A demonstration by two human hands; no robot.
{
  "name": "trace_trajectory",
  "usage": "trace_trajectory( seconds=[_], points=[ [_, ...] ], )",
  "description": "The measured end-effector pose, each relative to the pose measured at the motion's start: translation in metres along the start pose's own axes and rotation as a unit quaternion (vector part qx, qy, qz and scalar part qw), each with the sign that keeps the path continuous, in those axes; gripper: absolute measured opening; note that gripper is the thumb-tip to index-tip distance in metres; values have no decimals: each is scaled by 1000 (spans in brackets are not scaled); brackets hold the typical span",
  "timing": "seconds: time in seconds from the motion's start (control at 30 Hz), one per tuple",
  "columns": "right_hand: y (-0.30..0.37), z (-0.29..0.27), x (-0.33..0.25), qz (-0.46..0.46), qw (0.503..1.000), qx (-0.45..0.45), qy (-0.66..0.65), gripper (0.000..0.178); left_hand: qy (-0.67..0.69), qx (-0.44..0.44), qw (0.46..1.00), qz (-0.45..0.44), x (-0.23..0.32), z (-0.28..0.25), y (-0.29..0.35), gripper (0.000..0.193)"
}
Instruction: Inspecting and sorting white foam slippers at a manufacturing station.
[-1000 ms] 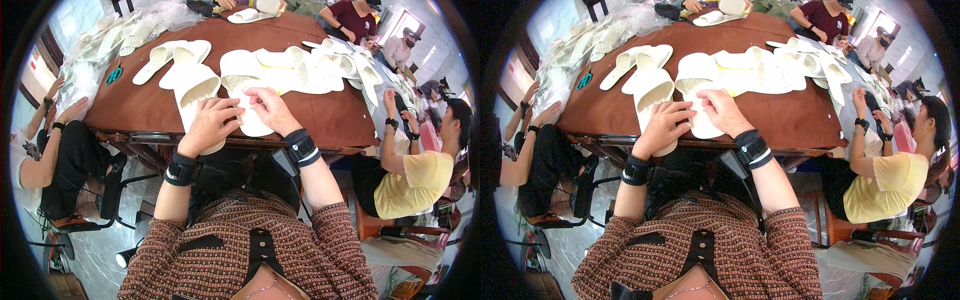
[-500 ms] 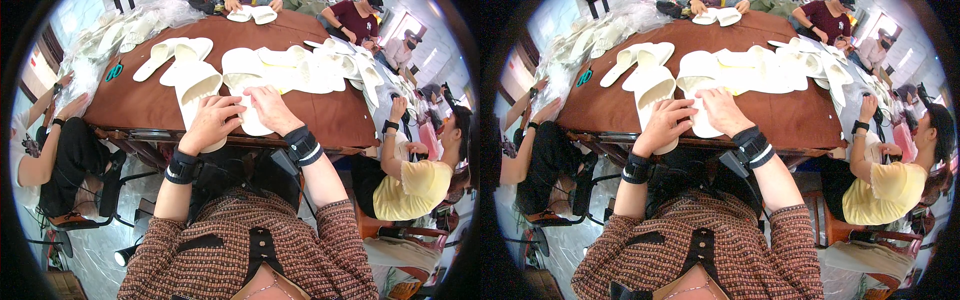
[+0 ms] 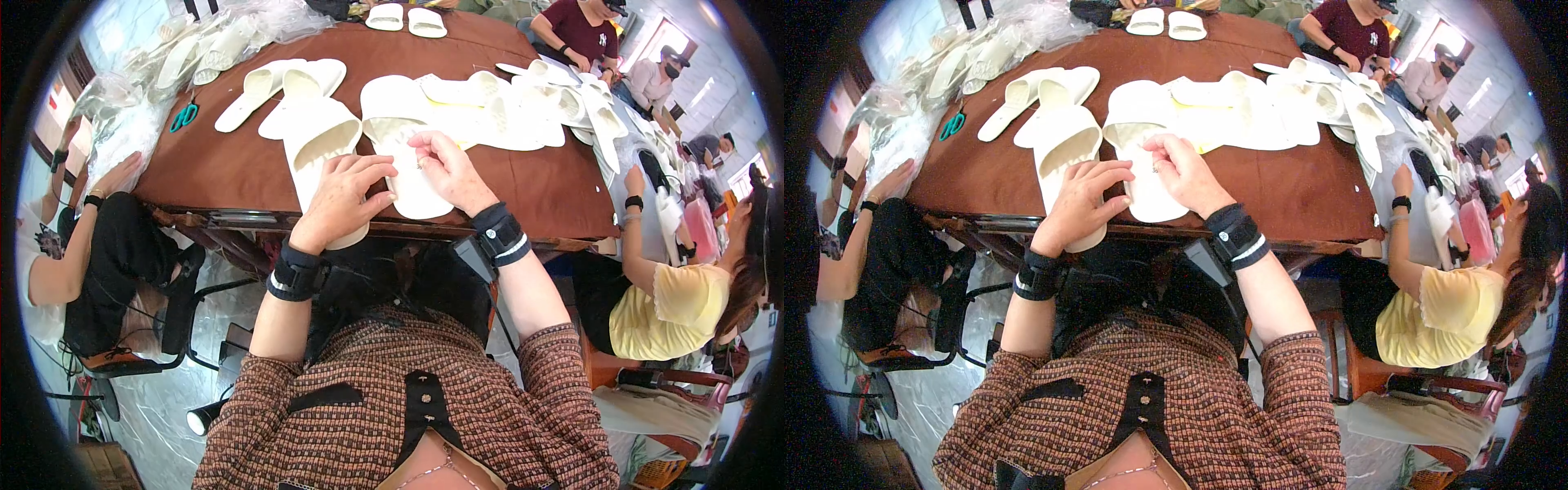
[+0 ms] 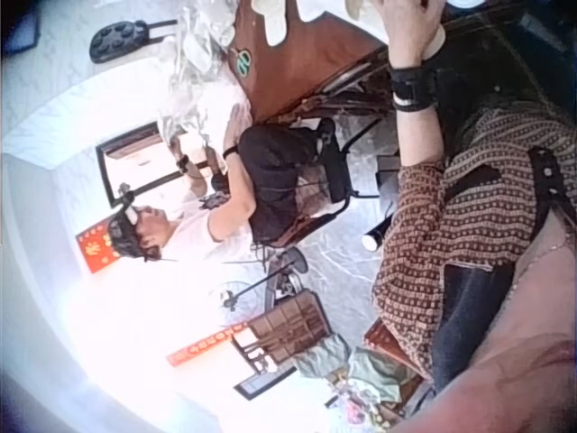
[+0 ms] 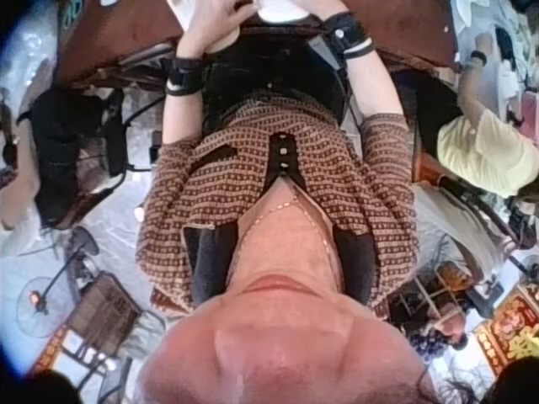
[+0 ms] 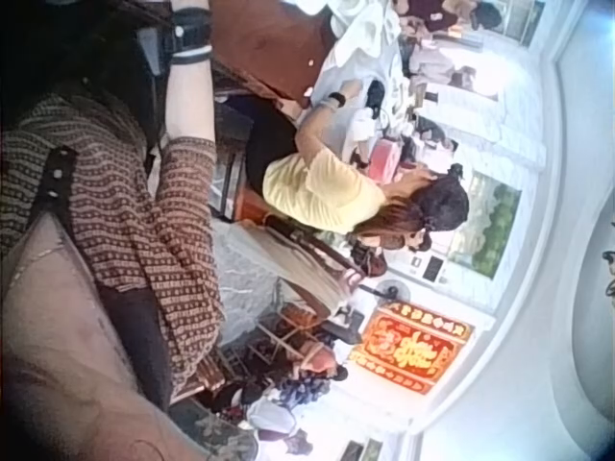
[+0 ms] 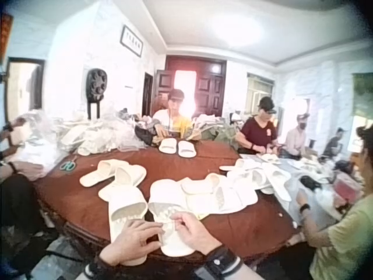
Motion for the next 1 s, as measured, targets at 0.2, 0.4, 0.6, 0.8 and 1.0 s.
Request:
trace_trajectory(
  seconds=[0.2, 0.4, 0.6, 0.8, 1.0],
  points=[
    [-14, 2, -15, -1, 993, -64, 97, 20, -3, 19, 1000, 4, 2, 0, -2, 29],
    [-10, 12, -19, -34, 983, -10, 179, 15, -12, 25, 1000, 7, 2, 1, -1, 31],
    [-11, 13, -17, -55, 975, 6, 216, 13, -33, 28, 999, 18, 2, 4, -1, 37],
    [-10, 14, -15, -49, 978, 18, 203, 14, -52, 9, 998, 16, 4, 3, -1, 32],
    [-15, 13, -9, 35, 990, -14, 136, 18, -53, 11, 998, 20, 3, 5, -1, 30]
  ],
)
Point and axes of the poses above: each hand's wrist, its own y-axis away from the middle knuckle, its own z-axis out of the palm, x = y × z, the point moved 2 cm from there along -y, towards the middle knuckle, and after that the axes turned 11 degrees about z, right-handed, at the moved point
